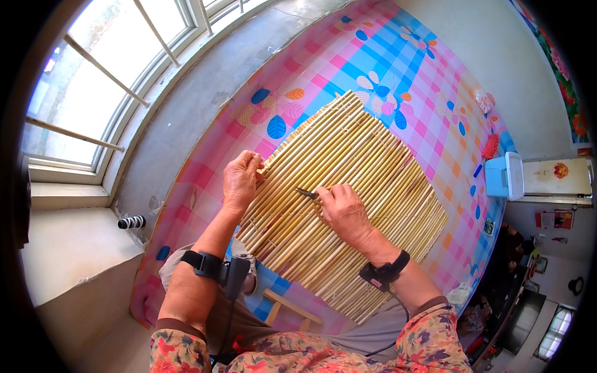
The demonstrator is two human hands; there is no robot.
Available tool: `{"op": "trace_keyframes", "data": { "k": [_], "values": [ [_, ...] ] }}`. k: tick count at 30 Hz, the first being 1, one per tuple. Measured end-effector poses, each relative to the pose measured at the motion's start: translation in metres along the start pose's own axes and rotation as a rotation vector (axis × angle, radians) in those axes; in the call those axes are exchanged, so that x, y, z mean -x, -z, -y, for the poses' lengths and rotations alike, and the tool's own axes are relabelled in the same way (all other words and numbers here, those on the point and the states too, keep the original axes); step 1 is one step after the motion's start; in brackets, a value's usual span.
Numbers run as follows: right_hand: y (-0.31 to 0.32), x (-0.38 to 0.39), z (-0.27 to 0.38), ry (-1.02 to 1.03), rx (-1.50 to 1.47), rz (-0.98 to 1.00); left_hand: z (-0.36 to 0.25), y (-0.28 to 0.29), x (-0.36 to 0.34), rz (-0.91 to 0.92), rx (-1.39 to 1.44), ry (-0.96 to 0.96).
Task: The person weaves a mat using small bamboo-like sticks and thread, using shears to trim the ends and a needle-like tool to thread through the structure.
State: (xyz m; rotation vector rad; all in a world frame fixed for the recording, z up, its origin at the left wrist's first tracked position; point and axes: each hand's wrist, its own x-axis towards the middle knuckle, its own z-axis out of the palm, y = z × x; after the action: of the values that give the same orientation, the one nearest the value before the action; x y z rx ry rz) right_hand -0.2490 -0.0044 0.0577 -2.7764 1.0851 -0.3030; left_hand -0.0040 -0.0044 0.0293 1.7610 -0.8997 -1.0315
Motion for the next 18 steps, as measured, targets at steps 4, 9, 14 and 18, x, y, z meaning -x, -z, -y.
{"op": "trace_keyframes", "data": {
  "k": [4, 9, 14, 18],
  "values": [
    [0.012, -0.02, 0.005, -0.286, -0.469, 0.05, 0.0, 0.001, 0.0, 0.002, 0.02, -0.011],
    [0.007, -0.054, 0.014, -0.102, -0.29, 0.078, 0.011, -0.001, -0.004, -0.031, -0.067, -0.088],
    [-0.003, -0.075, 0.018, -0.036, -0.155, 0.048, 0.011, -0.001, -0.004, -0.049, -0.079, -0.108],
    [-0.012, -0.084, 0.016, -0.017, -0.138, 0.142, 0.01, 0.0, -0.004, -0.055, -0.038, -0.103]
  ]
}}
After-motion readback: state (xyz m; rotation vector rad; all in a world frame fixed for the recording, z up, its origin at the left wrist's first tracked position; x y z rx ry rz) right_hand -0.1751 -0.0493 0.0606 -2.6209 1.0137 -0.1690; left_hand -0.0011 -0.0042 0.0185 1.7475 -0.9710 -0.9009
